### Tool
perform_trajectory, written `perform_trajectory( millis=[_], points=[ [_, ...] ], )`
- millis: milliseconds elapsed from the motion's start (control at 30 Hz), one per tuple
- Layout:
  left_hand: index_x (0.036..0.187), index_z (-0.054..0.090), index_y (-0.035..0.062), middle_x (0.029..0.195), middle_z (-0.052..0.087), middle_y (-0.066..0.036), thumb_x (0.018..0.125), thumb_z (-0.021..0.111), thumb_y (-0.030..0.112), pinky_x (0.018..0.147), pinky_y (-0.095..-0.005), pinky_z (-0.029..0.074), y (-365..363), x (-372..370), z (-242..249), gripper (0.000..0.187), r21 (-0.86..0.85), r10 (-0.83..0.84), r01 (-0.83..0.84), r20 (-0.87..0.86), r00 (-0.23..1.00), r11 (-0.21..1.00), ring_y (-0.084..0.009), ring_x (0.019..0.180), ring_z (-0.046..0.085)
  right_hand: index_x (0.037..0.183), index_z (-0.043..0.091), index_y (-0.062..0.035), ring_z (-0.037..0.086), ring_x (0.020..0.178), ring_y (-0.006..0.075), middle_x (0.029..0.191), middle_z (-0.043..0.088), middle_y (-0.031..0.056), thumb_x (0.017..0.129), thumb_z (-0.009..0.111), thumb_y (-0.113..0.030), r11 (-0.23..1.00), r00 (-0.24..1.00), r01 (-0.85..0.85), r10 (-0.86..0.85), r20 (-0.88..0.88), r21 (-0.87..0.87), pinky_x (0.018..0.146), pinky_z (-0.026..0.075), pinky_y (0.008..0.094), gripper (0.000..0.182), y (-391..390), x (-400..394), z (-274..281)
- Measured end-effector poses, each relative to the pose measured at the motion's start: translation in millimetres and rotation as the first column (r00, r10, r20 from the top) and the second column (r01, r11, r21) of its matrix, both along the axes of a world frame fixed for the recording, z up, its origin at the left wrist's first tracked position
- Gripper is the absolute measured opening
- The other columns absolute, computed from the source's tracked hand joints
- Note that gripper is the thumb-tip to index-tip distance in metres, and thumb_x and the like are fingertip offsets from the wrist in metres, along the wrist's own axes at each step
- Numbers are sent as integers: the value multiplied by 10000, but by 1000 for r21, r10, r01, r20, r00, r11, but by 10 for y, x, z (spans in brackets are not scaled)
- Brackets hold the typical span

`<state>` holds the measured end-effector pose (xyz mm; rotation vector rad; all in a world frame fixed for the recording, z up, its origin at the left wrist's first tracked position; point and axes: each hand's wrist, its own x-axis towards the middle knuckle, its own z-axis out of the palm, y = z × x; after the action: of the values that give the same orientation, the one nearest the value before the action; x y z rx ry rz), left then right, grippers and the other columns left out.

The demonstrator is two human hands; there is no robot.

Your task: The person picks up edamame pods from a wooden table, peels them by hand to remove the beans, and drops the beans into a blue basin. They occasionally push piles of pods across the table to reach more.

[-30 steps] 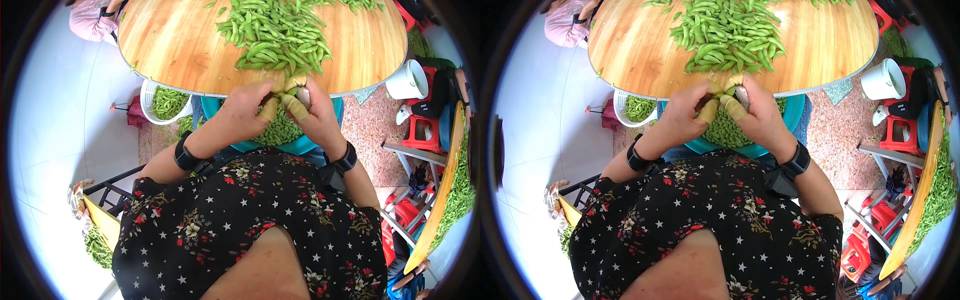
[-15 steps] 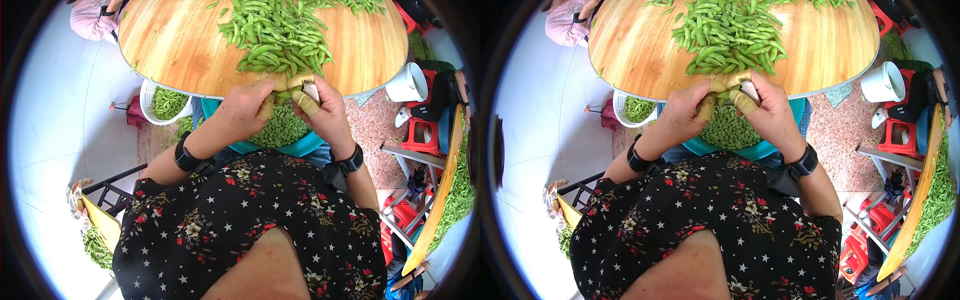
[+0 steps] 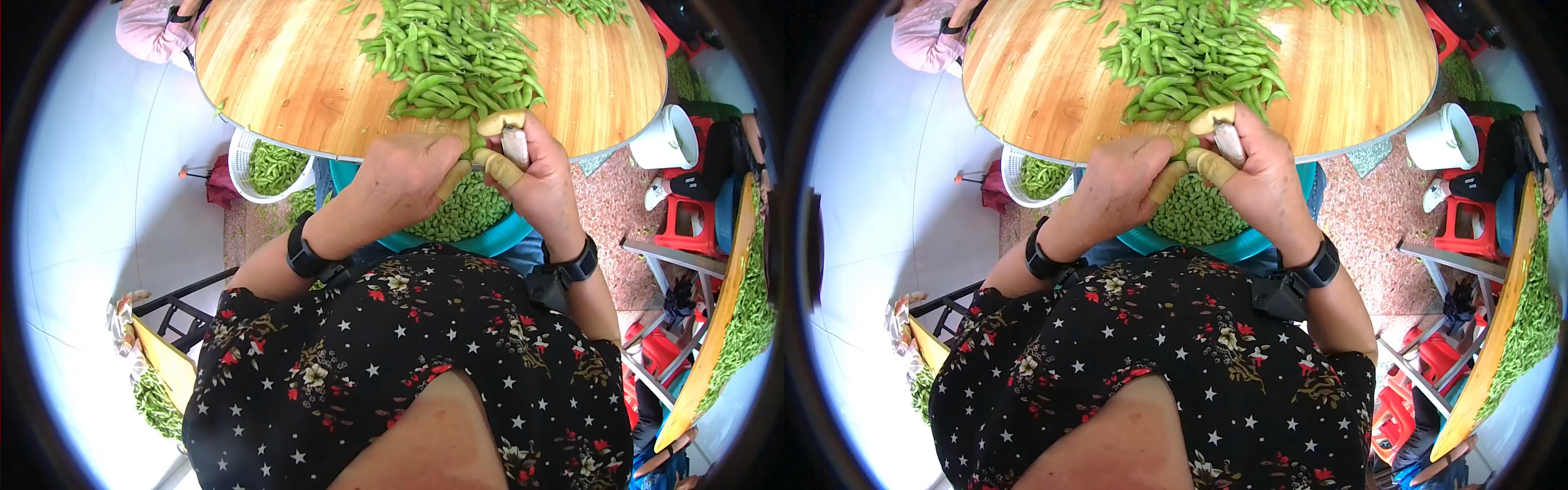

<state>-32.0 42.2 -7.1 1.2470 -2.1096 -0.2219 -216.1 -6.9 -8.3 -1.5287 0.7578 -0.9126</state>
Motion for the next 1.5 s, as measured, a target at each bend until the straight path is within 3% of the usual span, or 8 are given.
perform_trajectory(
  millis=[100, 233, 500, 633, 933, 1133, 1300, 1500],
  points=[
    [882, 570, 24, 706, 547, -149, 852, 625, 92, 543, -382, 452, -19, -15, -25, 92, 27, 9, -6, -100, 995, 1000, -351, 634, 575, 985, 619, -28, 589, 742, 108, 801, 603, 35, 806, 665, 27, 992, 996, 40, -49, 70, 121, 674, 496, 249, 193, 3, 6, -31],
    [824, 546, 28, 696, 530, -148, 858, 605, 83, 537, -397, 436, -25, 1, -15, 88, 54, 38, -30, -149, 988, 998, -352, 616, 560, 1019, 631, -28, 581, 683, 72, 806, 609, 5, 835, 672, -6, 944, 993, 26, -61, -97, -328, 603, 486, 230, 190, -15, -5, -40],
    [901, 576, 21, 705, 558, -149, 869, 616, 94, 549, -380, 456, 5, 15, 21, 89, 77, -120, 140, -224, 967, 987, -334, 628, 588, 977, 610, -37, 470, 496, 57, 697, 552, -7, 902, 600, -43, 782, 956, -244, 95, 277, 573, 394, 337, 206, 76, -52, -44, 103],
    [910, 567, 20, 743, 595, -145, 870, 637, 116, 575, -363, 486, 28, 61, 47, 125, 226, 26, 21, -202, 979, 974, -323, 656, 619, 959, 607, -46, 464, 497, 48, 676, 538, -19, 899, 604, -40, 761, 967, -226, 101, 232, 608, 399, 351, 202, 60, -66, -37, 43],
    [831, 556, 46, 672, 561, -129, 837, 665, 140, 514, -408, 449, 34, 21, 53, 144, 112, 46, -53, 64, 997, 992, -349, 619, 583, 930, 612, -61, 479, 522, 27, 692, 551, -34, 859, 669, -49, 906, 980, -189, 149, 133, 379, 421, 365, 196, 92, -35, 2, -2],
    [747, 534, 45, 625, 530, -128, 810, 658, 115, 495, -425, 410, 45, -11, 74, 156, -13, 6, -6, 10, 1000, 1000, -343, 571, 553, 913, 631, -55, 479, 508, 24, 711, 592, 4, 860, 681, -77, 991, 990, 17, -35, -133, -133, 417, 355, 193, 77, 81, 34, -40],
    [738, 533, 44, 605, 518, -134, 804, 662, 133, 510, -429, 407, 133, 67, 131, 169, 106, -44, 44, -6, 999, 993, -346, 573, 548, 871, 622, -70, 463, 446, 41, 669, 599, 23, 903, 634, -168, 691, 942, -329, 288, 172, 643, 398, 348, 191, 103, -75, -44, 20],
    [801, 623, 38, 691, 579, -144, 849, 633, 239, 567, -439, 425, 576, 768, 485, 207, 550, -12, -292, 482, 876, 783, -355, 633, 573, 820, 601, -68, 505, 479, 59, 726, 633, 47, 914, 597, -179, 750, 861, -371, 498, -99, 547, 398, 370, 203, 146, 34, -21, -264]
  ],
)
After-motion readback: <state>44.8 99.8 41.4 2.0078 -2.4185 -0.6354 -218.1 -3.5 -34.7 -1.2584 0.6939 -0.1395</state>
